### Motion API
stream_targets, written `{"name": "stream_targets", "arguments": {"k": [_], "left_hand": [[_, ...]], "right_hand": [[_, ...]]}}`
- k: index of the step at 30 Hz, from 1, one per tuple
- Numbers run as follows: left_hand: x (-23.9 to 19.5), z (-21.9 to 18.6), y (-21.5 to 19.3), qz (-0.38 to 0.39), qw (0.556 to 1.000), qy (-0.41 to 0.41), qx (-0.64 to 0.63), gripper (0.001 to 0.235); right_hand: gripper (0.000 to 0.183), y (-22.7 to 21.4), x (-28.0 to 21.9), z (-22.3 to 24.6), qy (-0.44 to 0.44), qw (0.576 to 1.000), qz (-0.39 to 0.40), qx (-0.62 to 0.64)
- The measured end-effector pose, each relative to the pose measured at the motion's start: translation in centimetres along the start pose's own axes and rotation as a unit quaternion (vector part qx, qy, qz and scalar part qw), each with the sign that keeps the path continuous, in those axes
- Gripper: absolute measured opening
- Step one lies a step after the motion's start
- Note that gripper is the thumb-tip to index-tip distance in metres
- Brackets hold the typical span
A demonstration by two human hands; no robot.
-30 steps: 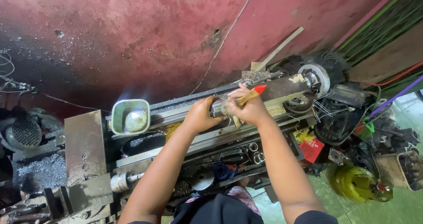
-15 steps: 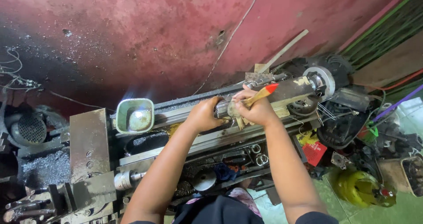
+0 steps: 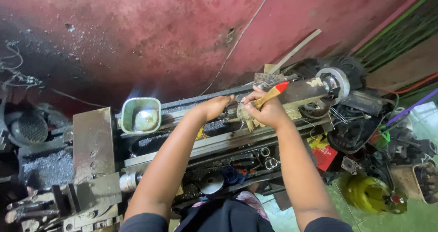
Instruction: Cleaning metal shavings from a gear on a lathe using a brush
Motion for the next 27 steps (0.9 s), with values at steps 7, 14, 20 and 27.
{"name": "stream_targets", "arguments": {"k": [7,14,20,27], "left_hand": [[4.2,1.9,-1.7,0.025,0.998,-0.034,0.056,0.078],[3.4,-0.4,-2.2,0.054,0.996,-0.018,0.065,0.069],[2.4,-1.6,-1.5,-0.023,0.985,-0.017,0.172,0.058],[-0.7,-2.0,1.5,0.089,0.987,0.013,-0.132,0.047]], "right_hand": [[0.007,-0.7,-0.4,1.9,0.021,1.0,-0.016,0.004],[0.015,-0.9,0.7,4.1,-0.014,0.997,0.071,0.026],[0.01,-0.5,0.3,1.4,-0.05,0.998,-0.014,0.043],[0.011,-0.7,0.5,1.8,-0.055,0.998,-0.014,0.038]]}}
Point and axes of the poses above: each hand's wrist, its own x-axis towards the middle knuckle, its own y-axis out of the palm, z = x × y, the point moved 4 cm from there along x, towards the middle knuckle, and after that the axes turned 15 degrees about z, right-handed, at the moved point
